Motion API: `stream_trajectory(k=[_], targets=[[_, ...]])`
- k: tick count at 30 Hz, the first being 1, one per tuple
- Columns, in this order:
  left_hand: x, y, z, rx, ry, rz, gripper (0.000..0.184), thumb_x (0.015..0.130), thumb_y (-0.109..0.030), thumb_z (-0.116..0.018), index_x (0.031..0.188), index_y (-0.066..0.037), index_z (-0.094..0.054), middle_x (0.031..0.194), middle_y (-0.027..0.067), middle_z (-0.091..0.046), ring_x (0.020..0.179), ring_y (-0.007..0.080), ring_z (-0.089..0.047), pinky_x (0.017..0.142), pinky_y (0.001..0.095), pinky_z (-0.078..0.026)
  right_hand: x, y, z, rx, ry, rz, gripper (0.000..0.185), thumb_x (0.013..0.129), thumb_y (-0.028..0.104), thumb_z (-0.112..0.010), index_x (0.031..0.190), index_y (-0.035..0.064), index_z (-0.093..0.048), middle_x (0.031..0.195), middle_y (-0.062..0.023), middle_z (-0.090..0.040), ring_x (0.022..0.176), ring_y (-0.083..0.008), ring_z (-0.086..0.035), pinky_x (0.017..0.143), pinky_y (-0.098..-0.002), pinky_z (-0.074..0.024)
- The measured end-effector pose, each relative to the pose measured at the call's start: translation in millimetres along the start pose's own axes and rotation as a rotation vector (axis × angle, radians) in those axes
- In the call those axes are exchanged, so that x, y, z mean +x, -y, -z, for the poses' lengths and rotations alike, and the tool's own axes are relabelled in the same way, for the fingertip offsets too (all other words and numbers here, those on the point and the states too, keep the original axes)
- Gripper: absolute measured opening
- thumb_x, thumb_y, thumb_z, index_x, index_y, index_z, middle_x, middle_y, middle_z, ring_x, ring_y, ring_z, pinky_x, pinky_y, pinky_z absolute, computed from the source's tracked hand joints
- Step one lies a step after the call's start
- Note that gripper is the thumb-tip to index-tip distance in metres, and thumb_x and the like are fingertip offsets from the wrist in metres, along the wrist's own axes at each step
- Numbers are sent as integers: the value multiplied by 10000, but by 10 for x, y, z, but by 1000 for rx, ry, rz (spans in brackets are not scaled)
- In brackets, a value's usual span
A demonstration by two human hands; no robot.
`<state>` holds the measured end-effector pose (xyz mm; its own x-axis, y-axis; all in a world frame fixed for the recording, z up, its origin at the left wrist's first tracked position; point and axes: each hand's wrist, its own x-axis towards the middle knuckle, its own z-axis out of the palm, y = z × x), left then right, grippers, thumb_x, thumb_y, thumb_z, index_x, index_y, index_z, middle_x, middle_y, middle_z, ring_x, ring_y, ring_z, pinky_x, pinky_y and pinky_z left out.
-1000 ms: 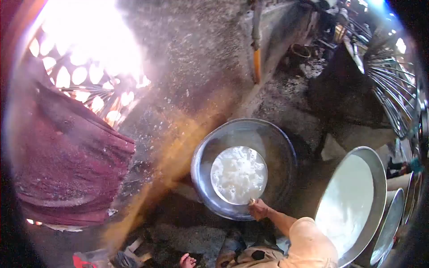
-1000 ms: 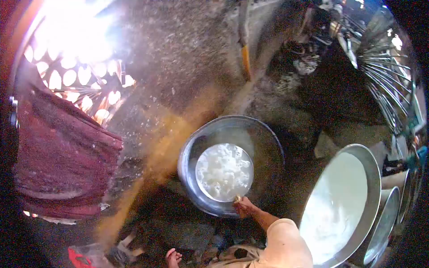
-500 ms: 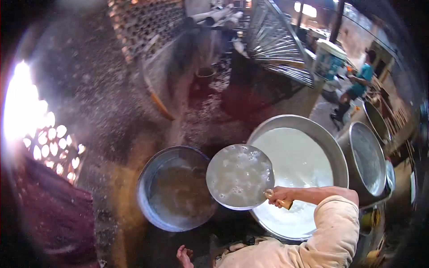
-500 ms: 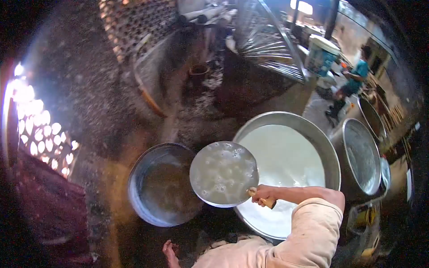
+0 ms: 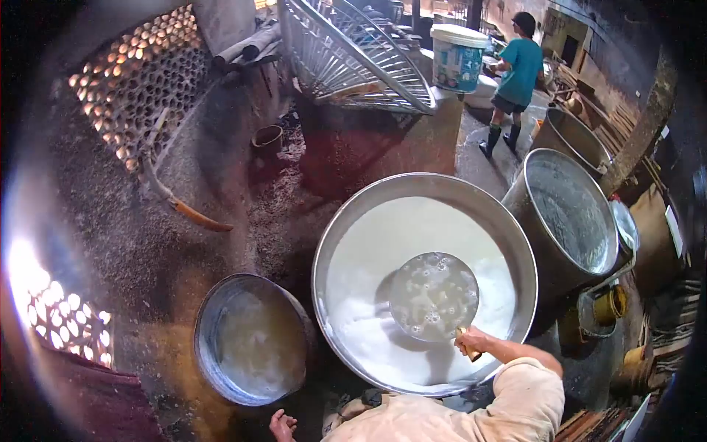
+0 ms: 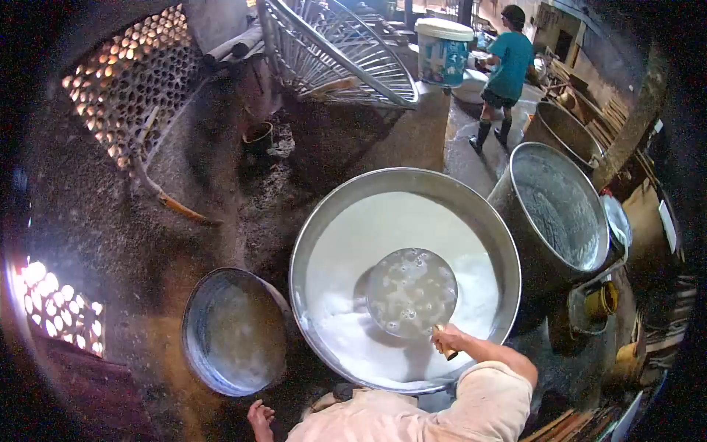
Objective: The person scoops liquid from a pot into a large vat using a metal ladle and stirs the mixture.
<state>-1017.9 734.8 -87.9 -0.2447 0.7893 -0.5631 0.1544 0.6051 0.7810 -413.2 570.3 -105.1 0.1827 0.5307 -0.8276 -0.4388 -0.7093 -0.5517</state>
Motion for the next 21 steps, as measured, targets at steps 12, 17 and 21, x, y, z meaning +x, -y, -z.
stream_trajectory(k=[12,17,21], targets=[[-38,-649,-160,200,48,-39,305,849,-146,-523,1141,-60,-538,737,-1,-589,652,123,-604,542,246,-452,549,-837,-684,436,-92,-88,105,777,37,-597,705,37,-520,555,-58,-507,451,-169,-518,399,-315,-450],[-44,-561,-51,184,28,-39,301,836,-127,-535,1127,-59,-575,705,0,-594,633,113,-598,554,255,-442,823,-804,-1444,798,248,-220,113,855,66,-575,783,53,-488,581,-5,-478,438,-107,-466,392,-248,-416],[17,-389,162,165,-12,-2,295,838,-124,-531,1123,-59,-576,694,-3,-589,623,115,-594,547,247,-434,648,-365,-2102,1050,617,-373,214,898,134,-544,714,103,-439,581,42,-373,432,-57,-343,387,-207,-341]])
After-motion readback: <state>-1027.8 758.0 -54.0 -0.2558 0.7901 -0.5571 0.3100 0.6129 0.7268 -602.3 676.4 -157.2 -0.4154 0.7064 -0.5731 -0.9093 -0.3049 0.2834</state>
